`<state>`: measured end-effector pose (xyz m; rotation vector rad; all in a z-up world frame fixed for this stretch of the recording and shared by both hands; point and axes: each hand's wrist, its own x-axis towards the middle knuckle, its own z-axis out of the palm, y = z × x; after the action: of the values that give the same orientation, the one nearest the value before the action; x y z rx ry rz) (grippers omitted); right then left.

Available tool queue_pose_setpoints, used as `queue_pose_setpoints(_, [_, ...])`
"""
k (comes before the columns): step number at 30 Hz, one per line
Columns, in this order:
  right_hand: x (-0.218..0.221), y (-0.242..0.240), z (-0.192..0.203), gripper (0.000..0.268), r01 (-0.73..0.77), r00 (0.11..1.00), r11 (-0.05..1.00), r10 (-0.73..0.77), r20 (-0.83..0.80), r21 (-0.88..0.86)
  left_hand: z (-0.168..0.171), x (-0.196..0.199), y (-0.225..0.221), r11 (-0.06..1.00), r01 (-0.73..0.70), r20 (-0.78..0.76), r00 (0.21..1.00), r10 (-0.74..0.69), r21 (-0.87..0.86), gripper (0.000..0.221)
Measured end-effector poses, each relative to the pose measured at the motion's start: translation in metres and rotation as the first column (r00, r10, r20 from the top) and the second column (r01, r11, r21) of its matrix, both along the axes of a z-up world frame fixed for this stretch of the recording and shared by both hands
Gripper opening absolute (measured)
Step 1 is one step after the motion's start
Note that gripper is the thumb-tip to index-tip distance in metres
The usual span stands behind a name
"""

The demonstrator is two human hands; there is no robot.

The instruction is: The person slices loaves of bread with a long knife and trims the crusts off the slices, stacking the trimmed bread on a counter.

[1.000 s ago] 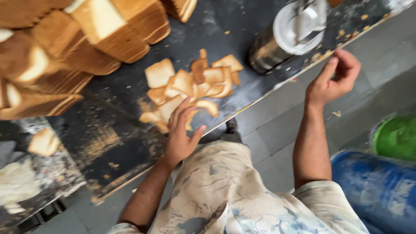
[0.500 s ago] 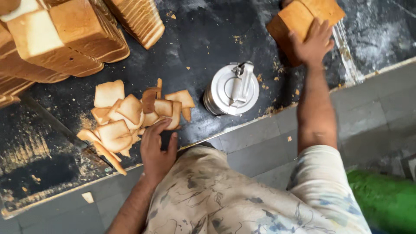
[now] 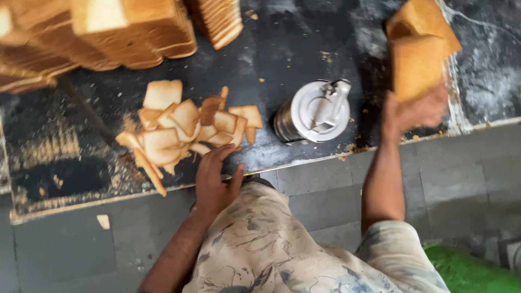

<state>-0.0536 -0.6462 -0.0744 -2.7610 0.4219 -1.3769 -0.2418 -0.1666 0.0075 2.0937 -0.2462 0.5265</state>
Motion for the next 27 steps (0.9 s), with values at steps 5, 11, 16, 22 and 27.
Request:
queue_pose_setpoints(5, [-0.089, 0.0, 0.049, 0.1, -0.687, 0.715, 0.509, 0.347, 0.606, 0.519, -0.005, -0.031, 0.014, 0.994, 0.016, -0.122, 0.992, -0.029, -0.105, 0.049])
queue_pose_setpoints(11, [-0.203, 0.105, 0.076, 0.089, -0.728, 0.342, -0.417, 0.467, 0.816, 0.544, -0.017, -0.068, 0.063, 0.937, 0.101, -0.175, 0.97, -0.167, -0.334, 0.05])
queue_pose_setpoints(16, [-0.251, 0.258, 0.023, 0.075, -0.253, 0.429, -0.771, 0.452, 0.782, 0.584, -0.022, -0.116, 0.145, 0.719, 0.261, -0.133, 0.887, -0.442, -0.644, 0.055])
queue_pose_setpoints(22, [-0.313, 0.485, -0.018, 0.067, 0.435, 0.358, -0.507, 0.856, 0.374, 0.744, -0.054, -0.183, 0.257, 0.326, -0.068, -0.25, 0.791, -0.559, -0.943, 0.075])
queue_pose_setpoints(27, [-0.319, 0.572, 0.006, 0.057, 0.538, 0.106, -0.404, 0.903, 0.417, 0.739, -0.069, -0.221, 0.322, 0.169, -0.243, -0.285, 0.911, -0.299, -0.955, 0.086])
